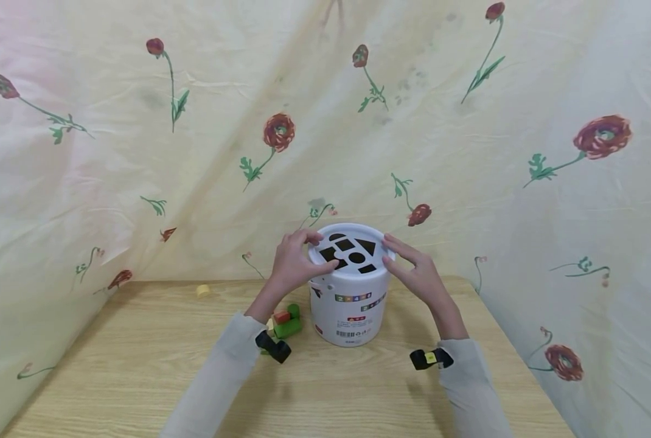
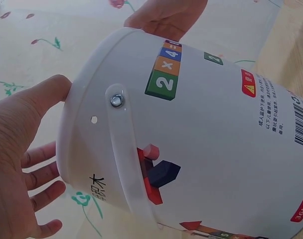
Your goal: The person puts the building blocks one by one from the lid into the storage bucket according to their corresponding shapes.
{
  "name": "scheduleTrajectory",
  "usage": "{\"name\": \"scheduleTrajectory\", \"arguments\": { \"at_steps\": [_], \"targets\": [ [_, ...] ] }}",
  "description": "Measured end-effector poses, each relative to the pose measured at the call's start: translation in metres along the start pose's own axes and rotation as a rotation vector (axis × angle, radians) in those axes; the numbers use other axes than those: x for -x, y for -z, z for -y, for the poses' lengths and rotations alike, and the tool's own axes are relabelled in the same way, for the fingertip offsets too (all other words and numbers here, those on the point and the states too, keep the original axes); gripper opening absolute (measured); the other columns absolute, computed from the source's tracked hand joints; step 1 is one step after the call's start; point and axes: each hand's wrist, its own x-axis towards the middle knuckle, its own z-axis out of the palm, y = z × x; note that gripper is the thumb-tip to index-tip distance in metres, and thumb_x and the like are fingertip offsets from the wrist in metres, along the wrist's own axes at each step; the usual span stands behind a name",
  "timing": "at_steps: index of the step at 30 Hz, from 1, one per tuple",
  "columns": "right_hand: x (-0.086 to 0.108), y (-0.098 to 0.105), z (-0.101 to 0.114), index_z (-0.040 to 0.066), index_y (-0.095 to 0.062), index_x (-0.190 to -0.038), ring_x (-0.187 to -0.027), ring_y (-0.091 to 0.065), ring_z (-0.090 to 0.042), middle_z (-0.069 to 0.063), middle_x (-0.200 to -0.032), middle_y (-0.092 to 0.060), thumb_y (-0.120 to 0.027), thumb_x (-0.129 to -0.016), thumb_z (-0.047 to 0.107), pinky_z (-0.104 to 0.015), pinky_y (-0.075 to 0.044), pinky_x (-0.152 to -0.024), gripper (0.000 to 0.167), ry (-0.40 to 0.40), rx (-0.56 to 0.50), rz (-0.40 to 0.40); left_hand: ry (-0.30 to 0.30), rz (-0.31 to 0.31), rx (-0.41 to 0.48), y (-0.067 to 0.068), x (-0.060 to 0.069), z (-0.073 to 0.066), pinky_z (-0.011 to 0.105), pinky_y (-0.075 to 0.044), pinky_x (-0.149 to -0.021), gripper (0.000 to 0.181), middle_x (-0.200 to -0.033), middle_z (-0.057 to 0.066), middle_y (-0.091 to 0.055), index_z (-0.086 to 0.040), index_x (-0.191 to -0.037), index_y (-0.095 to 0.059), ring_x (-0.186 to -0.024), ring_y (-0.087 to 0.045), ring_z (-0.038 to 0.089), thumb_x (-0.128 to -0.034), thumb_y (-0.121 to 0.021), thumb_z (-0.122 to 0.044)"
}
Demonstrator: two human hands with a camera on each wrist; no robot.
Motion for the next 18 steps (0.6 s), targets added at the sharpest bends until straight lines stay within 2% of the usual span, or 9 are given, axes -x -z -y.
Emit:
{"name": "scheduleTrajectory", "arguments": {
  "at_steps": [7,11,14,18],
  "targets": [
    [0.000,0.001,0.001,0.017,-0.055,-0.147,-0.150,-0.037,-0.036,-0.005,-0.160,-0.044,-0.064,-0.101,0.029,-0.065,-0.030,-0.117,0.049,0.000,0.005,0.001,0.022,-0.001,0.021,0.004,0.002,0.002,0.042,-0.048,-0.090,0.061,-0.123,0.002,-0.064,-0.018,-0.126,-0.064,-0.114,-0.048,0.024,-0.0769,-0.085,-0.046],
    [0.000,0.001,0.001,0.017,-0.055,-0.148,-0.150,-0.037,-0.037,-0.005,-0.160,-0.044,-0.064,-0.101,0.029,-0.065,-0.030,-0.117,0.049,0.000,0.008,0.001,-0.004,-0.011,0.065,0.008,0.004,0.008,0.046,-0.046,-0.095,0.061,-0.123,0.002,-0.064,-0.017,-0.128,-0.064,-0.116,-0.050,0.024,-0.0770,-0.086,-0.044],
    [0.001,0.000,0.002,0.018,-0.055,-0.148,-0.150,-0.037,-0.036,-0.004,-0.161,-0.043,-0.064,-0.101,0.030,-0.064,-0.031,-0.117,0.049,-0.008,0.006,0.000,-0.026,-0.028,0.086,0.010,0.006,0.014,0.046,-0.046,-0.094,0.062,-0.121,0.003,-0.064,-0.017,-0.129,-0.064,-0.115,-0.051,0.023,-0.0769,-0.086,-0.043],
    [0.001,0.000,0.003,0.018,-0.054,-0.148,-0.150,-0.037,-0.037,-0.004,-0.161,-0.043,-0.063,-0.101,0.030,-0.065,-0.031,-0.117,0.049,-0.007,0.006,0.002,-0.024,-0.052,0.103,0.013,0.008,0.023,0.045,-0.048,-0.091,0.062,-0.120,0.003,-0.064,-0.017,-0.130,-0.064,-0.114,-0.052,0.022,-0.0776,-0.085,-0.043]
  ]
}}
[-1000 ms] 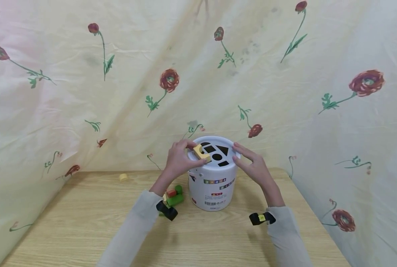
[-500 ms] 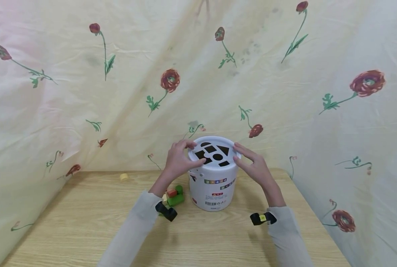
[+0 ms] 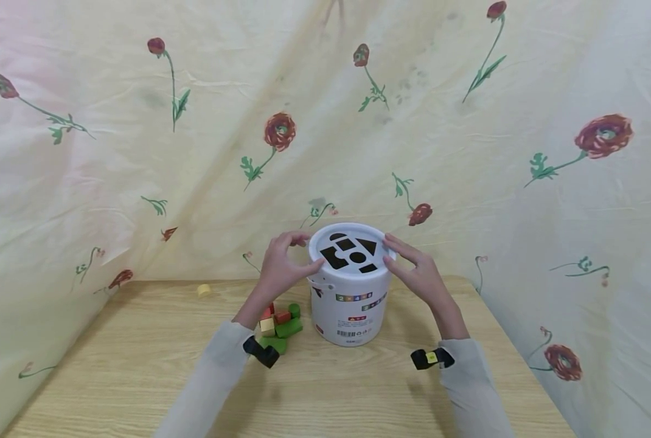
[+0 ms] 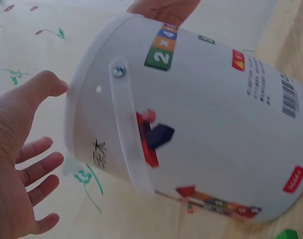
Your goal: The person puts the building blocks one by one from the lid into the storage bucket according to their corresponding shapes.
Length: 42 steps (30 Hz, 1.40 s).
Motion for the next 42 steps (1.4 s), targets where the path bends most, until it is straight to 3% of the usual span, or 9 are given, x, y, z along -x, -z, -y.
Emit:
{"name": "scheduleTrajectory", "arguments": {
  "at_steps": [12,20,30,38,42],
  "targets": [
    [0.000,0.001,0.001,0.018,-0.053,-0.149,-0.149,-0.037,-0.039,-0.005,-0.162,-0.041,-0.062,-0.102,0.031,-0.067,-0.032,-0.115,0.050,-0.002,-0.005,0.003,0.012,-0.012,0.062,0.007,0.011,0.037,0.047,-0.048,-0.095,0.051,-0.119,0.003,-0.065,-0.018,-0.123,-0.067,-0.116,-0.051,0.021,-0.0823,-0.081,-0.045],
    [0.001,0.001,-0.001,0.019,-0.052,-0.150,-0.149,-0.038,-0.039,-0.004,-0.162,-0.041,-0.061,-0.103,0.032,-0.065,-0.034,-0.115,0.050,-0.019,0.009,0.000,0.029,0.039,0.005,0.002,0.024,0.066,0.044,-0.046,-0.094,0.047,-0.119,0.010,-0.067,-0.015,-0.121,-0.069,-0.112,-0.052,0.024,-0.0839,-0.080,-0.042],
    [0.001,0.000,-0.002,0.017,-0.052,-0.150,-0.146,-0.041,-0.040,-0.005,-0.162,-0.042,-0.061,-0.103,0.029,-0.065,-0.038,-0.112,0.049,0.002,-0.006,-0.003,0.012,0.108,-0.098,-0.012,0.038,0.101,0.039,-0.043,-0.090,0.035,-0.110,0.007,-0.068,-0.013,-0.116,-0.071,-0.104,-0.052,0.024,-0.0874,-0.078,-0.032],
    [0.002,-0.001,0.001,0.018,-0.052,-0.150,-0.147,-0.041,-0.039,-0.004,-0.162,-0.041,-0.060,-0.103,0.031,-0.063,-0.039,-0.112,0.050,-0.015,-0.009,0.000,-0.046,0.181,-0.214,-0.020,0.050,0.119,0.052,-0.042,-0.099,0.040,-0.120,0.008,-0.066,-0.009,-0.117,-0.070,-0.115,-0.048,0.028,-0.0829,-0.081,-0.029],
    [0.002,-0.001,0.002,0.019,-0.052,-0.150,-0.146,-0.042,-0.038,-0.003,-0.162,-0.041,-0.060,-0.103,0.032,-0.061,-0.040,-0.112,0.050,-0.025,-0.006,0.000,-0.045,0.228,-0.245,-0.022,0.054,0.123,0.058,-0.039,-0.107,0.042,-0.124,0.008,-0.064,-0.010,-0.118,-0.069,-0.121,-0.047,0.031,-0.0818,-0.082,-0.028]
  ]
}}
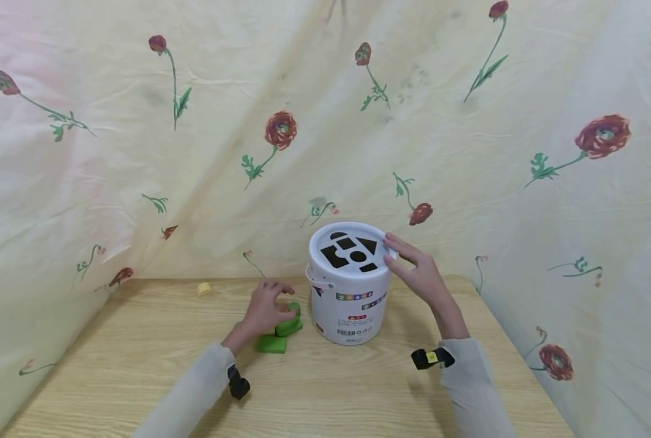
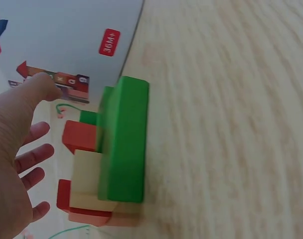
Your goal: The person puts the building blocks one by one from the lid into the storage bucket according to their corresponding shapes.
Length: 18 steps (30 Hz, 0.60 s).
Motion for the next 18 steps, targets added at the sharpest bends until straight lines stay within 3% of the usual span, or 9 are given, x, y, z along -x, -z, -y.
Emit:
{"name": "scheduleTrajectory", "arguments": {
  "at_steps": [4,12,18],
  "targets": [
    [0.000,0.000,-0.001,0.019,-0.052,-0.150,-0.147,-0.041,-0.038,-0.003,-0.162,-0.041,-0.060,-0.103,0.032,-0.062,-0.039,-0.112,0.050,0.004,-0.004,0.005,-0.008,0.028,-0.011,-0.004,0.002,0.002,0.059,-0.037,-0.107,0.043,-0.126,0.010,-0.064,-0.009,-0.118,-0.069,-0.122,-0.046,0.032,-0.0818,-0.082,-0.028],
    [-0.001,0.000,-0.003,0.021,-0.050,-0.151,-0.147,-0.041,-0.037,-0.002,-0.163,-0.040,-0.059,-0.103,0.033,-0.061,-0.039,-0.113,0.050,-0.002,0.005,0.008,-0.046,0.008,-0.026,-0.013,0.005,0.005,0.057,-0.039,-0.101,0.038,-0.119,0.010,-0.067,-0.009,-0.115,-0.071,-0.117,-0.048,0.032,-0.0821,-0.082,-0.025],
    [-0.001,0.000,-0.003,0.020,-0.051,-0.151,-0.148,-0.041,-0.037,-0.002,-0.163,-0.040,-0.060,-0.103,0.032,-0.061,-0.039,-0.114,0.050,0.002,0.002,0.009,-0.031,-0.008,-0.046,-0.018,0.005,0.007,0.055,-0.039,-0.099,0.036,-0.115,0.009,-0.067,-0.009,-0.112,-0.072,-0.117,-0.048,0.031,-0.0820,-0.083,-0.025]
  ]
}}
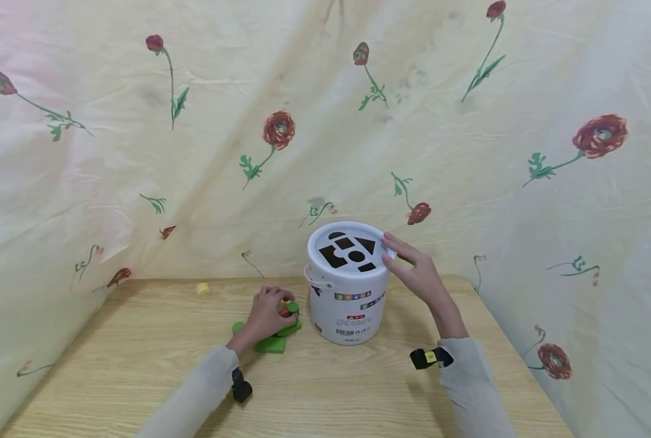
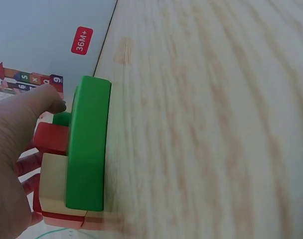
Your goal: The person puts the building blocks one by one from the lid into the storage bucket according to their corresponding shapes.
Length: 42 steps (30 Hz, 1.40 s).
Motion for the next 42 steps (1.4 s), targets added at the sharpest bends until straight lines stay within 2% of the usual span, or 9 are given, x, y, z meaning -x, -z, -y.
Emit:
{"name": "scheduleTrajectory", "arguments": {
  "at_steps": [7,16,23,30,32,33,35,38,42],
  "targets": [
    [0.001,-0.001,0.001,0.019,-0.051,-0.151,-0.148,-0.040,-0.038,-0.003,-0.163,-0.040,-0.060,-0.103,0.030,-0.063,-0.037,-0.113,0.050,0.011,-0.012,0.005,0.027,-0.018,-0.016,0.000,0.001,-0.001,0.056,-0.039,-0.100,0.031,-0.112,0.008,-0.066,-0.011,-0.107,-0.071,-0.119,-0.047,0.033,-0.0825,-0.083,-0.025],
    [0.000,-0.001,0.001,0.020,-0.050,-0.152,-0.148,-0.041,-0.037,-0.003,-0.163,-0.040,-0.059,-0.103,0.032,-0.061,-0.039,-0.113,0.051,0.009,-0.006,0.014,0.031,-0.039,-0.016,-0.001,0.002,0.000,0.052,-0.040,-0.094,0.029,-0.099,0.006,-0.067,-0.009,-0.102,-0.070,-0.112,-0.050,0.030,-0.0802,-0.084,-0.023],
    [0.001,-0.001,0.001,0.021,-0.049,-0.152,-0.148,-0.041,-0.035,-0.001,-0.163,-0.040,-0.059,-0.103,0.033,-0.058,-0.039,-0.114,0.051,-0.010,-0.017,0.023,0.061,-0.042,0.040,-0.003,0.004,-0.002,0.052,-0.039,-0.096,0.028,-0.097,0.006,-0.068,-0.007,-0.099,-0.070,-0.112,-0.051,0.030,-0.0791,-0.085,-0.021],
    [0.001,-0.001,0.000,0.023,-0.049,-0.152,-0.146,-0.044,-0.034,0.000,-0.162,-0.041,-0.059,-0.104,0.034,-0.054,-0.043,-0.113,0.051,-0.004,0.014,0.022,0.074,-0.084,0.097,-0.001,0.000,-0.003,0.048,-0.039,-0.097,0.024,-0.096,0.002,-0.069,-0.011,-0.097,-0.070,-0.103,-0.050,0.024,-0.0789,-0.084,-0.021],
    [0.000,-0.001,0.000,0.023,-0.050,-0.152,-0.146,-0.044,-0.034,0.000,-0.162,-0.041,-0.059,-0.103,0.034,-0.051,-0.044,-0.112,0.050,-0.001,0.017,0.021,0.093,-0.086,0.123,0.002,-0.002,-0.004,0.046,-0.039,-0.097,0.024,-0.097,0.000,-0.068,-0.013,-0.097,-0.070,-0.100,-0.049,0.021,-0.0791,-0.084,-0.022],
    [0.000,-0.001,0.000,0.023,-0.050,-0.152,-0.145,-0.045,-0.034,0.000,-0.162,-0.041,-0.059,-0.103,0.034,-0.044,-0.045,-0.112,0.050,0.000,0.018,0.022,0.099,-0.086,0.135,0.003,-0.004,-0.005,0.045,-0.039,-0.097,0.025,-0.098,-0.001,-0.068,-0.013,-0.098,-0.070,-0.100,-0.049,0.020,-0.0793,-0.084,-0.023],
    [0.000,0.000,0.001,0.023,-0.050,-0.151,-0.145,-0.045,-0.034,0.000,-0.162,-0.042,-0.059,-0.103,0.034,-0.038,-0.046,-0.111,0.050,0.001,0.018,0.022,0.111,-0.087,0.161,0.008,-0.006,-0.008,0.045,-0.040,-0.097,0.026,-0.100,-0.001,-0.068,-0.014,-0.100,-0.071,-0.102,-0.049,0.020,-0.0797,-0.084,-0.024],
    [0.000,0.000,0.000,0.022,-0.050,-0.152,-0.145,-0.045,-0.034,-0.001,-0.162,-0.041,-0.059,-0.103,0.034,-0.040,-0.046,-0.111,0.051,0.003,0.020,0.021,0.124,-0.092,0.179,0.018,-0.010,-0.014,0.044,-0.042,-0.096,0.028,-0.102,0.000,-0.068,-0.013,-0.102,-0.072,-0.105,-0.049,0.022,-0.0792,-0.082,-0.025],
    [-0.001,0.001,-0.002,0.021,-0.050,-0.152,-0.147,-0.043,-0.036,-0.002,-0.162,-0.041,-0.058,-0.104,0.035,-0.059,-0.041,-0.113,0.051,-0.002,0.011,0.018,0.125,-0.114,0.182,0.033,-0.016,-0.024,0.043,-0.045,-0.092,0.027,-0.103,0.001,-0.067,-0.012,-0.102,-0.072,-0.108,-0.050,0.024,-0.0788,-0.081,-0.024]
  ]
}}
